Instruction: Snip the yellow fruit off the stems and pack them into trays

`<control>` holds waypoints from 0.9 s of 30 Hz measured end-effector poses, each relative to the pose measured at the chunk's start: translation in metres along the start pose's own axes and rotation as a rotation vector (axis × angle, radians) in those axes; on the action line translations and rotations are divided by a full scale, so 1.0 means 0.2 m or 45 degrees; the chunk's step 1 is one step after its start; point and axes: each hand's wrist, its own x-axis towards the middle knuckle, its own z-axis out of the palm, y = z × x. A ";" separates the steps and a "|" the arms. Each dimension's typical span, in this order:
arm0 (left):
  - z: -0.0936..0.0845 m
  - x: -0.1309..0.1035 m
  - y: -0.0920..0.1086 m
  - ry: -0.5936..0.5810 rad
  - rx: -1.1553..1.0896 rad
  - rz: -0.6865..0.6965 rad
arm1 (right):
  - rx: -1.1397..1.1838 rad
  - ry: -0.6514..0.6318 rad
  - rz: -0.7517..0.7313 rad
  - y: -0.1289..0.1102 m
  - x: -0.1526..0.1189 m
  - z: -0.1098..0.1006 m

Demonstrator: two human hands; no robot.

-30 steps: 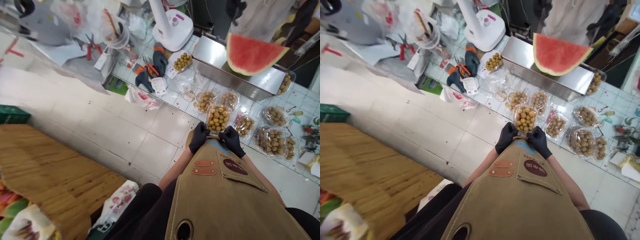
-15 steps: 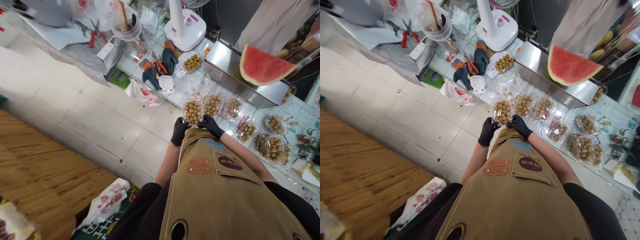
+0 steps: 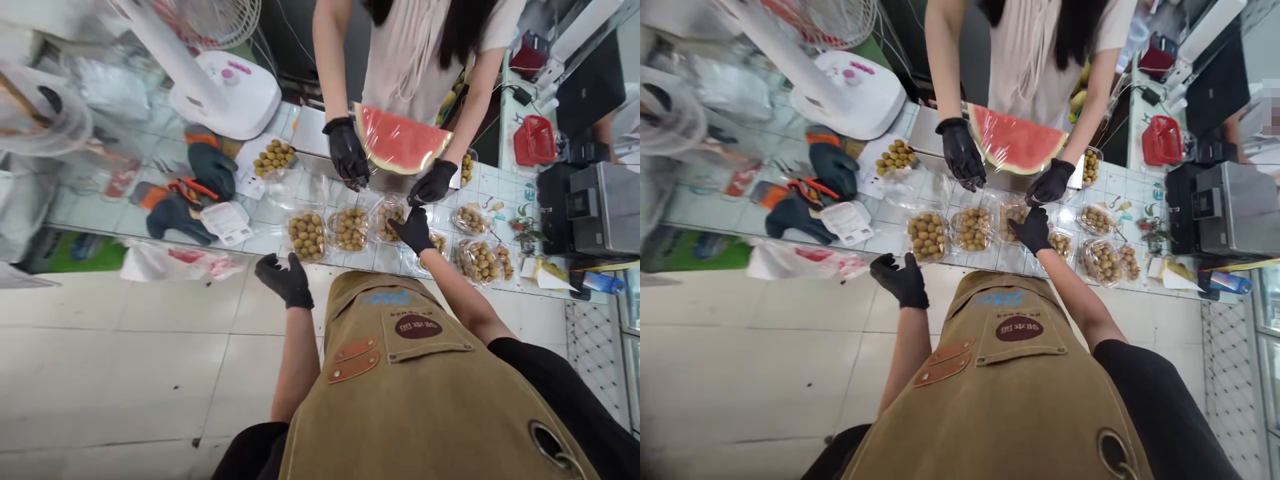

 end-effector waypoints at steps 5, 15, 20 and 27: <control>0.05 -0.17 0.16 0.051 0.251 0.241 | -0.019 -0.222 -0.076 0.04 0.10 0.01; 0.05 0.00 0.05 -0.113 -0.323 -0.574 | 0.118 -0.202 -0.006 0.21 0.15 0.04; 0.12 0.06 0.03 -0.149 -0.539 -0.696 | -0.025 0.083 -0.178 0.21 0.12 0.05; 0.12 0.14 -0.01 -0.151 -0.753 -0.745 | 0.158 -0.079 -0.777 -0.11 -0.12 0.20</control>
